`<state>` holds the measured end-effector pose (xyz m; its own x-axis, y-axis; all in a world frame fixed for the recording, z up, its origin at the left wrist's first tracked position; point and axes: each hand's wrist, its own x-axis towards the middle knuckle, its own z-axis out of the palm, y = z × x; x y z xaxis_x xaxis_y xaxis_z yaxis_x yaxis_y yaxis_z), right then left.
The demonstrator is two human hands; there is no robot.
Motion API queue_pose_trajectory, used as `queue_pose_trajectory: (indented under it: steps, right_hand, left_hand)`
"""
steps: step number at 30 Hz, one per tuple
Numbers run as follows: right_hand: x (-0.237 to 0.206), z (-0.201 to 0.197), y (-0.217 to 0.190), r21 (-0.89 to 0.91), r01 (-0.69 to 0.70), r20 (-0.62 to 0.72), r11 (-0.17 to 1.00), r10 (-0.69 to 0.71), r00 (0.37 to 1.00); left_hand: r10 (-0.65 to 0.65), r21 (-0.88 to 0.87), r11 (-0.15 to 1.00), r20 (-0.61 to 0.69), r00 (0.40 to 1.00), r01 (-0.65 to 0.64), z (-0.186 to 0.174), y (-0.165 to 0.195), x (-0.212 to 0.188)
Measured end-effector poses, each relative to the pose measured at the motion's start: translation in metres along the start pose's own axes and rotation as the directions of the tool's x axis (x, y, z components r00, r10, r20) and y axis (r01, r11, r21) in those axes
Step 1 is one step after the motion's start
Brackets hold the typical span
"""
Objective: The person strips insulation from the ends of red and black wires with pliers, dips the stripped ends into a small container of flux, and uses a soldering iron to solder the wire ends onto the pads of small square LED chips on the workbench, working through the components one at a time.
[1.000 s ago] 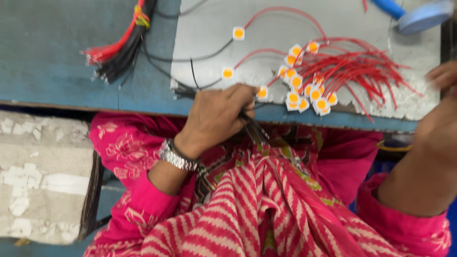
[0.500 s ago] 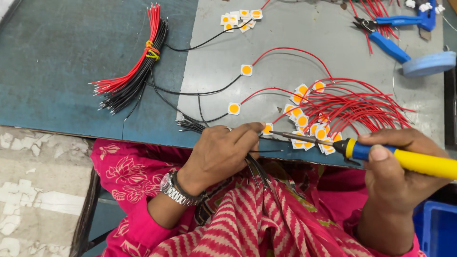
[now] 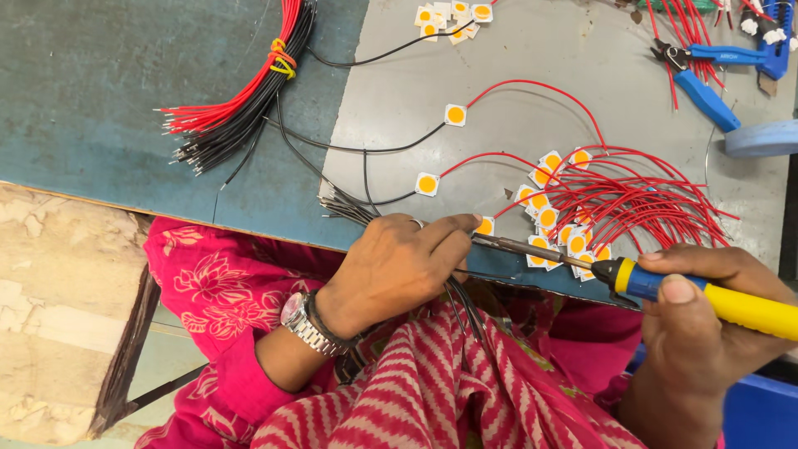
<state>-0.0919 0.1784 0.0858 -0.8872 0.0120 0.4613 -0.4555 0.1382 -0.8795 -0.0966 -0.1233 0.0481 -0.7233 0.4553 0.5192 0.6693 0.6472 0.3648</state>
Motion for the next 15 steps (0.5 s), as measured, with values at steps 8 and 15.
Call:
queue_pose_trajectory:
  steps: [8,15]
  right_hand:
    - [0.0044,-0.0030,-0.0023,-0.082,-0.019,0.001,0.996,0.019,1.000]
    - [-0.0019,-0.0096,0.0031,-0.061,0.022,0.008,0.998,-0.022,1.000]
  left_hand:
    - [-0.012,-0.003,1.000,0.011,1.000,0.012,-0.0003,0.0014,0.0003]
    - [-0.014,-0.010,1.000,0.023,1.000,0.014,-0.0010,0.0023,0.0016]
